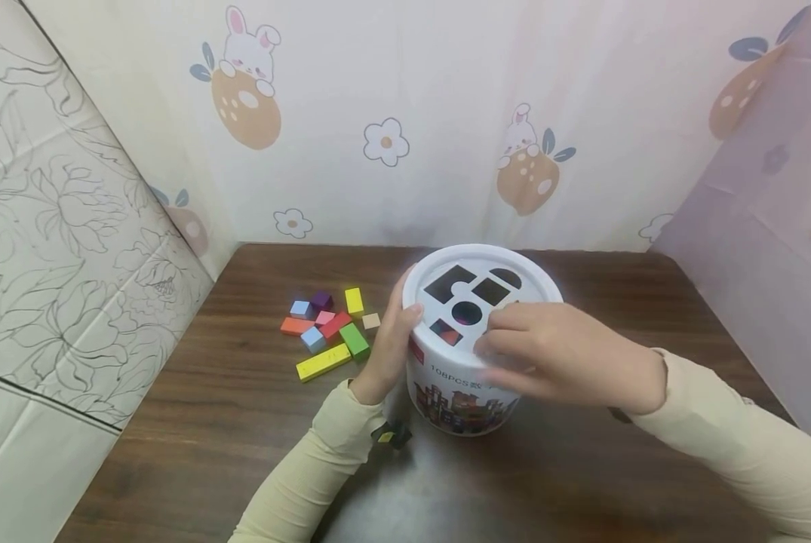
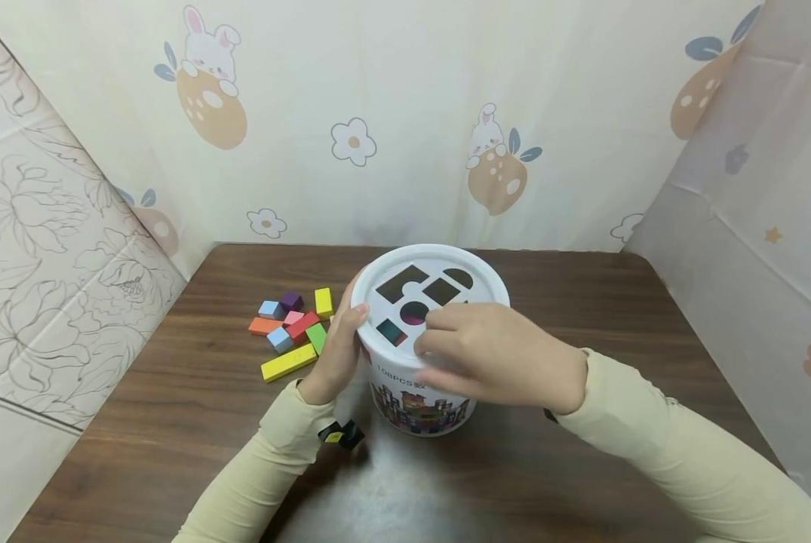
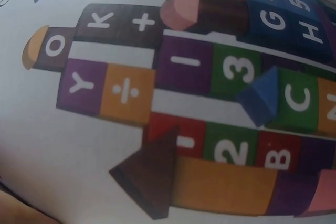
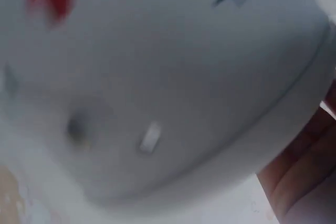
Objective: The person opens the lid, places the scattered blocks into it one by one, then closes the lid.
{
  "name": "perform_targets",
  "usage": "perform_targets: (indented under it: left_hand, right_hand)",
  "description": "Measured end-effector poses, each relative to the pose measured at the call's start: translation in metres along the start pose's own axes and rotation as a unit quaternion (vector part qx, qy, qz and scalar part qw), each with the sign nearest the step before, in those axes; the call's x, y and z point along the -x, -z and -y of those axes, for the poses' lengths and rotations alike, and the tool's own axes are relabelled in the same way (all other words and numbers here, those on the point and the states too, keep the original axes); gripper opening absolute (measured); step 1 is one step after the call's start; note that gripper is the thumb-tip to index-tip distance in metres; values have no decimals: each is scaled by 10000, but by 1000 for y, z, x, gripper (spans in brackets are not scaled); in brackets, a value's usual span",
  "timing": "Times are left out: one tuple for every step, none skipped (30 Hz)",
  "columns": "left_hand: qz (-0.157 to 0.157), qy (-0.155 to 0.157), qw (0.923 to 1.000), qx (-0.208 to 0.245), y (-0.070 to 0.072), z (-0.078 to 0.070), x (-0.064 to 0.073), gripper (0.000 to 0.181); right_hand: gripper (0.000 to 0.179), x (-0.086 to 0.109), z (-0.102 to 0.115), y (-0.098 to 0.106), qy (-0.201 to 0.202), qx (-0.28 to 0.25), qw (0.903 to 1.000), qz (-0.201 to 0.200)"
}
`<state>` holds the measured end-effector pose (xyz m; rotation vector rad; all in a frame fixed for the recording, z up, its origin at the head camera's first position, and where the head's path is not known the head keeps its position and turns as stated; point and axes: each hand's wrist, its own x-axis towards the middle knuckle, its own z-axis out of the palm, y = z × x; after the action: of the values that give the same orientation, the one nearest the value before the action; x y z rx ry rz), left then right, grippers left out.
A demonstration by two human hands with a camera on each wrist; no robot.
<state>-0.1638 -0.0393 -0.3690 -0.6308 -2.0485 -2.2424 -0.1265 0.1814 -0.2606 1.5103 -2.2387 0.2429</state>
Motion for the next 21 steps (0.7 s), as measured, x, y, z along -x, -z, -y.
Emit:
perform_targets:
  left_hand:
    - [-3,-5,10000,-5,0,0,0,63]
    - [-10,-7,10000,-9,0,0,0,63]
    - [-19,-9,10000,-12,0,0,0,63]
    - [-18,-8,10000,-11,0,0,0,63]
    - [-24,3,10000,-13,0,0,0,63]
    - [-16,4,10000,-3,0,0,0,63]
    - [-19,13,10000,1,0,0,0,63]
    - [-22,23,10000,5,-1,0,0,63]
    - [-22,28,10000,5,0,0,0,63]
    - [-20,36,10000,2,0,0,0,63]
    - [-14,36,10000,-5,0,-1,0,63]
    - [-12,36,10000,-14,0,-1,0,63]
    - [-9,29,10000,-24,0,-1,0,62]
    - [-11,25,10000,-36,0,-1,-1,62]
    - [1,22,10000,-24,0,-1,-1,62]
    - [7,24,10000,-5,1,-2,0,62]
    - [20,24,10000,8,1,-2,0,62]
    - [12,47,10000,16,1,-2,0,62]
    - [18,60,10000,28,1,-2,0,62]
    - [6,88,10000,42,1,-2,1,62]
    - [2,111,9999,54,2,-2,1,62]
  right_hand:
    - [18,0,2,-1,14,-6,10000,11]
    - [17,0,4,-1,30,-27,10000,18]
    - [19,0,5,-2,47,-33,10000,8]
    - [23,-1,6,-2,59,-5,10000,-9]
    - [27,-1,6,-2,83,22,10000,-30]
    - [28,-1,7,-3,108,52,9999,-52]
    - [28,-1,7,-3,135,63,9999,-82]
    - [27,-1,7,-3,161,76,9998,-115]
    - [25,-1,7,-3,185,95,9997,-140]
    - [22,-1,7,-4,210,116,9996,-166]
    - [16,-1,7,-4,231,146,9995,-171]
    - [12,-1,7,-4,249,178,9994,-178]
    - [11,0,7,-4,267,208,9993,-183]
    - [13,0,7,-4,282,222,9992,-191]
    - [14,0,7,-4,301,236,9991,-199]
    - [14,0,6,-4,315,244,9990,-206]
    - [13,0,6,-4,324,250,9990,-204]
    - [13,0,6,-5,345,245,9988,-227]
    - [13,0,6,-5,362,235,9988,-249]
    - [13,0,6,-5,374,232,9987,-263]
    - [13,0,6,-5,380,247,9986,-272]
